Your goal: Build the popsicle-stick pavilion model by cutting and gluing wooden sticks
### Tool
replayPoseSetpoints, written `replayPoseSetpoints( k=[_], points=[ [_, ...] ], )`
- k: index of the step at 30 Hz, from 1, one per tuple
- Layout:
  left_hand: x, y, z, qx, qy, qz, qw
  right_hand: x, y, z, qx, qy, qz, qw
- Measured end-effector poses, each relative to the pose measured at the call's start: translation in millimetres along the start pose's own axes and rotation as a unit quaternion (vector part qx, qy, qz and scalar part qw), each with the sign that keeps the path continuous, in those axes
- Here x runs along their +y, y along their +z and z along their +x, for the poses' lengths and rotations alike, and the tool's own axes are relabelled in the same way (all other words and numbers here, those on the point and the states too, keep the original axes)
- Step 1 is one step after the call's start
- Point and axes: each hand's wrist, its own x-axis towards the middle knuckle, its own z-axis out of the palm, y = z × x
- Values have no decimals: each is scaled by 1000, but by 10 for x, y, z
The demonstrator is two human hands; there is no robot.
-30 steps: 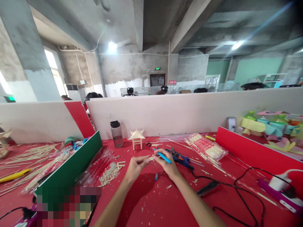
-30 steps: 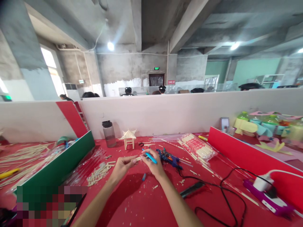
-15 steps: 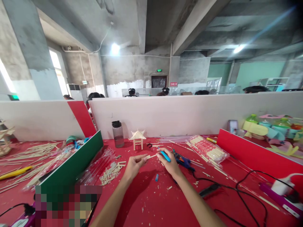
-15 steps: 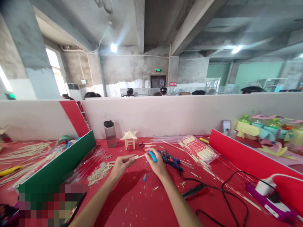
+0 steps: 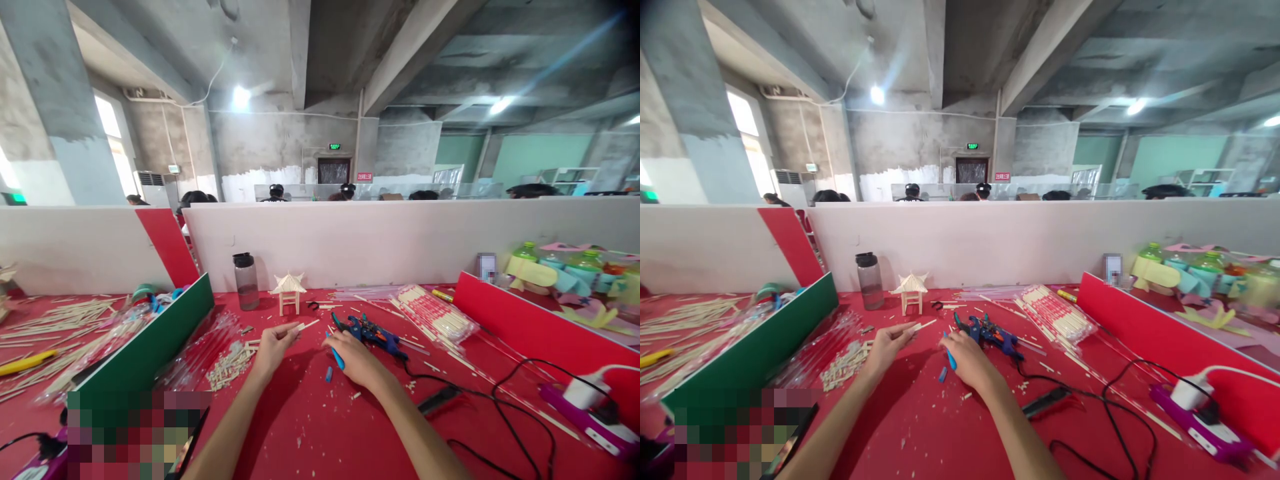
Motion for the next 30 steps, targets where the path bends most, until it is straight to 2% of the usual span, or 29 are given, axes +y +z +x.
replayPoseSetpoints(
  k=[6, 10, 14, 16, 21, 26, 30],
  points=[
    [-57, 22, 15, 2, -9, 1, 1000, -56, -55, -24, -55, 27, -39, 997],
    [-89, 4, 33, -11, -8, 4, 1000, 5, -201, -40, -11, 104, -42, 994],
    [-95, -6, 34, -11, -10, 8, 1000, 146, -371, -108, 22, 200, -67, 977],
    [-95, -5, 32, -10, -7, 14, 1000, 190, -411, -144, 28, 221, -77, 972],
    [-50, -3, 22, -11, 3, 30, 999, 137, -386, -183, -35, 263, -79, 961],
    [39, -13, 2, -2, 3, 23, 1000, 113, -397, -213, -4, 301, -90, 949],
    [62, -13, -11, 1, 3, 26, 1000, 134, -363, -247, -44, 310, -102, 944]
  ],
)
